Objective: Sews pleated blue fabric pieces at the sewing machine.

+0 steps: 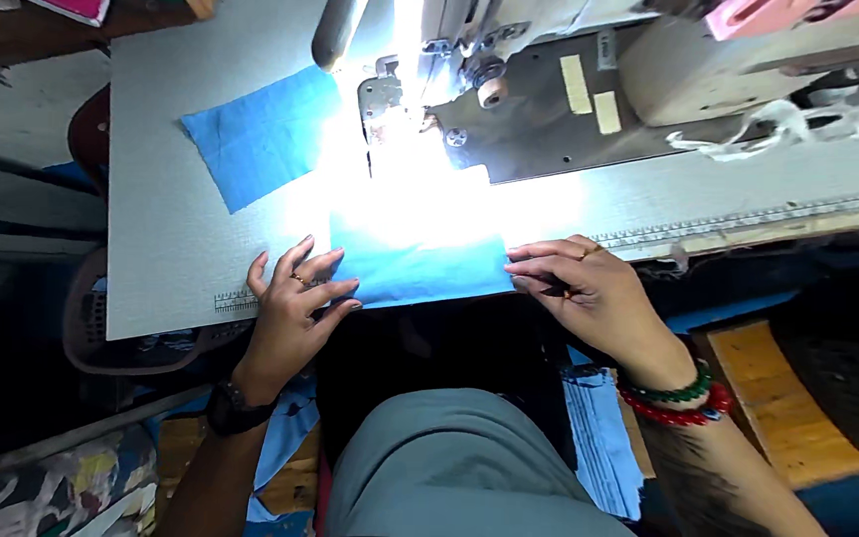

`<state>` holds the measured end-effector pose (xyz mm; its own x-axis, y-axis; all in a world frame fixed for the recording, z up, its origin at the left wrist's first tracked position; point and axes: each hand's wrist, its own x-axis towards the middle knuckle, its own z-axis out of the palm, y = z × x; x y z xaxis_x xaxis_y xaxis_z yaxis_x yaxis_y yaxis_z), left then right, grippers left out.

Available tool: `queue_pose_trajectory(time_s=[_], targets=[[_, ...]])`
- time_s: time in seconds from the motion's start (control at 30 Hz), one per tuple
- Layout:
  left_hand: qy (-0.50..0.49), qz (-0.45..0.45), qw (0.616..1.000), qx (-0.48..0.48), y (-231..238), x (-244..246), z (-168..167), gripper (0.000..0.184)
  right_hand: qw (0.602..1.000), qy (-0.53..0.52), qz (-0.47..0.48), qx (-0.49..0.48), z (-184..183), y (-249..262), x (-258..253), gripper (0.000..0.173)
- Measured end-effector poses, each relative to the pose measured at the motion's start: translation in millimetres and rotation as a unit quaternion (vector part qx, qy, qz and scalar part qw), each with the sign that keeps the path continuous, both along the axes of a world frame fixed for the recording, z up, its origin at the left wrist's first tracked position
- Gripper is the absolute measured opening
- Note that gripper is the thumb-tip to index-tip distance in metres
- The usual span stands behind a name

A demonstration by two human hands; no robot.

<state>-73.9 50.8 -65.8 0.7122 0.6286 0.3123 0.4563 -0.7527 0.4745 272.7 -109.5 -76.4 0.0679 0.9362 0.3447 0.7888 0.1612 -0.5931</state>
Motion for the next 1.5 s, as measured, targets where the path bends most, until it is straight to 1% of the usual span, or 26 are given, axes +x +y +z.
queue_pose_trajectory(time_s=[0.13, 0.27, 0.37, 0.4, 0.43, 0.5, 0.53, 0.57, 0.6, 0.63, 0.7, 0.77, 0.83, 0.93, 1.03, 1.07, 1.17, 1.27, 1.33, 1.4, 1.5], targets=[[0.011, -0.004, 1.0, 0.007, -1, -2, 2, 0.023, 0.997, -0.069, -0.002, 0.038, -7, 0, -6, 0.018], [0.002, -0.006, 1.0, 0.016, -1, -2, 1, 0.022, 0.995, -0.09, 0.002, 0.053, -10, 4, -7, 0.016], [-0.009, -0.017, 0.999, 0.028, -4, -3, -2, 0.017, 0.994, -0.101, 0.018, 0.049, -7, 2, -10, 0.016], [-0.017, -0.022, 1.0, 0.007, -5, -5, 0, 0.016, 0.995, -0.086, 0.031, 0.044, -5, -3, -14, 0.015], [-0.031, -0.023, 0.999, -0.034, -4, -8, 7, 0.015, 0.997, -0.049, 0.05, 0.035, -1, -9, -20, 0.014], [-0.06, -0.01, 0.989, -0.137, 5, -13, 32, 0.011, 0.991, 0.081, 0.109, 0.013, 11, -21, -37, 0.014], [-0.071, 0.003, 0.979, -0.189, 14, -13, 48, 0.008, 0.981, 0.138, 0.136, 0.009, 19, -26, -45, 0.016], [-0.078, 0.013, 0.97, -0.231, 25, -9, 62, 0.008, 0.974, 0.17, 0.15, 0.01, 24, -27, -53, 0.021], [-0.078, 0.013, 0.965, -0.251, 38, 2, 72, 0.012, 0.974, 0.17, 0.15, 0.006, 26, -26, -59, 0.027], [-0.069, 0.001, 0.965, -0.255, 54, 17, 78, 0.017, 0.979, 0.15, 0.139, -0.004, 26, -22, -63, 0.032], [-0.052, -0.061, 0.965, -0.248, 91, 55, 77, 0.023, 0.99, 0.091, 0.097, -0.035, 21, -10, -70, 0.043], [-0.035, -0.117, 0.963, -0.241, 125, 96, 68, 0.017, 0.995, 0.049, 0.056, -0.072, 15, 4, -74, 0.049], [0.051, -0.129, 0.964, -0.225, 146, 130, 65, 0.015, 0.995, 0.006, 0.028, -0.099, 12, 13, -77, 0.056], [0.144, -0.132, 0.957, -0.216, 156, 158, 66, 0.014, 0.993, -0.065, 0.015, -0.096, 14, 20, -78, 0.058], [0.207, -0.142, 0.95, -0.187, 162, 166, 69, 0.022, 0.991, -0.086, 0.022, -0.097, 16, 21, -77, 0.069], [0.223, -0.143, 0.947, -0.182, 163, 167, 70, 0.022, 0.991, -0.085, 0.027, -0.1, 17, 21, -76, 0.07], [0.25, -0.161, 0.939, -0.171, 169, 168, 66, 0.023, 0.99, -0.086, 0.036, -0.108, 20, 20, -78, 0.069], [0.244, -0.175, 0.938, -0.17, 170, 169, 62, 0.023, 0.988, -0.108, 0.036, -0.105, 22, 20, -83, 0.067], [0.236, -0.169, 0.943, -0.165, 165, 170, 62, 0.021, 0.987, -0.122, 0.034, -0.095, 22, 23, -85, 0.061], [0.233, -0.16, 0.947, -0.153, 161, 171, 60, 0.024, 0.987, -0.134, 0.027, -0.08, 24, 29, -83, 0.047], [0.236, -0.14, 0.95, -0.15, 156, 170, 56, 0.026, 0.99, -0.128, 0.022, -0.047, 22, 46, -74, 0.019]])
